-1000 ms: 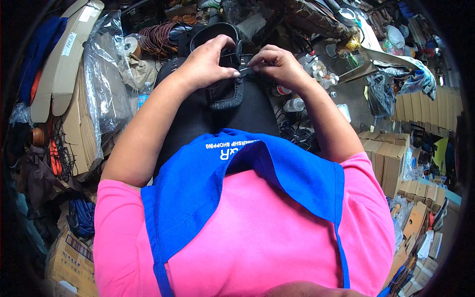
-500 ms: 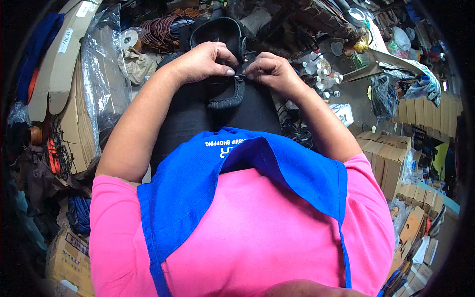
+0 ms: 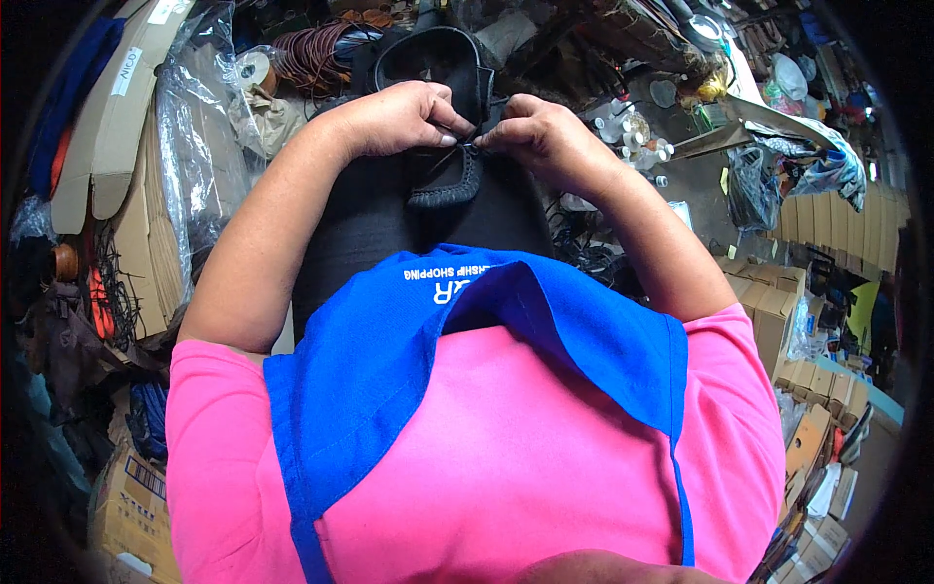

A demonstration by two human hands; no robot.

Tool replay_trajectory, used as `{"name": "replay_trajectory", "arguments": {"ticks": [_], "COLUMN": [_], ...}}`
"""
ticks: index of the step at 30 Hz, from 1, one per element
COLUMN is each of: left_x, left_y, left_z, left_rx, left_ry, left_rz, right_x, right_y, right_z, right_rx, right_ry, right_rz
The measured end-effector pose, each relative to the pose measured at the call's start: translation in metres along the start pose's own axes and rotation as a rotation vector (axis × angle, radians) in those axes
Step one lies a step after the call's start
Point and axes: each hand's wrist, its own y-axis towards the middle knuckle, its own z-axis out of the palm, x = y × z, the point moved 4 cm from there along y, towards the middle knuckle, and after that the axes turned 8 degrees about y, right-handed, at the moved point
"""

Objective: Repairing or stitching a black shoe by hand.

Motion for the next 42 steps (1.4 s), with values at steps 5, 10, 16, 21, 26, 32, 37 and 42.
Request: {"name": "replay_trajectory", "arguments": {"ticks": [5, 10, 16, 21, 26, 32, 37, 42], "left_x": [0.004, 0.020, 0.017, 0.010, -0.016, -0.015, -0.006, -0.006], "left_y": [0.004, 0.015, 0.016, 0.011, -0.042, -0.130, -0.151, -0.144], "left_z": [0.002, 0.004, -0.001, 0.001, -0.018, -0.055, -0.055, -0.050], "left_rx": [0.016, -0.167, -0.227, -0.324, -0.740, -0.763, -0.562, -0.531], "left_ry": [0.012, 0.168, 0.147, 0.174, 0.352, 0.528, 0.676, 0.916], "left_rz": [-0.007, 0.033, -0.030, -0.006, -0.082, -0.210, -0.304, -0.261], "right_x": [0.025, 0.037, 0.012, 0.009, -0.014, -0.034, -0.060, -0.032], "right_y": [0.013, 0.027, 0.016, 0.016, -0.005, -0.034, -0.035, -0.022], "right_z": [-0.005, 0.005, 0.010, 0.016, 0.013, -0.001, -0.010, 0.000], "right_rx": [0.124, 0.180, 0.080, -0.042, -0.108, -0.245, -0.093, -0.149], "right_ry": [-0.310, -0.484, -0.230, -0.105, 0.288, 1.324, 1.699, 0.087], "right_rz": [-0.009, -0.117, 0.020, 0.059, 0.246, 0.365, 0.224, 0.306]}}
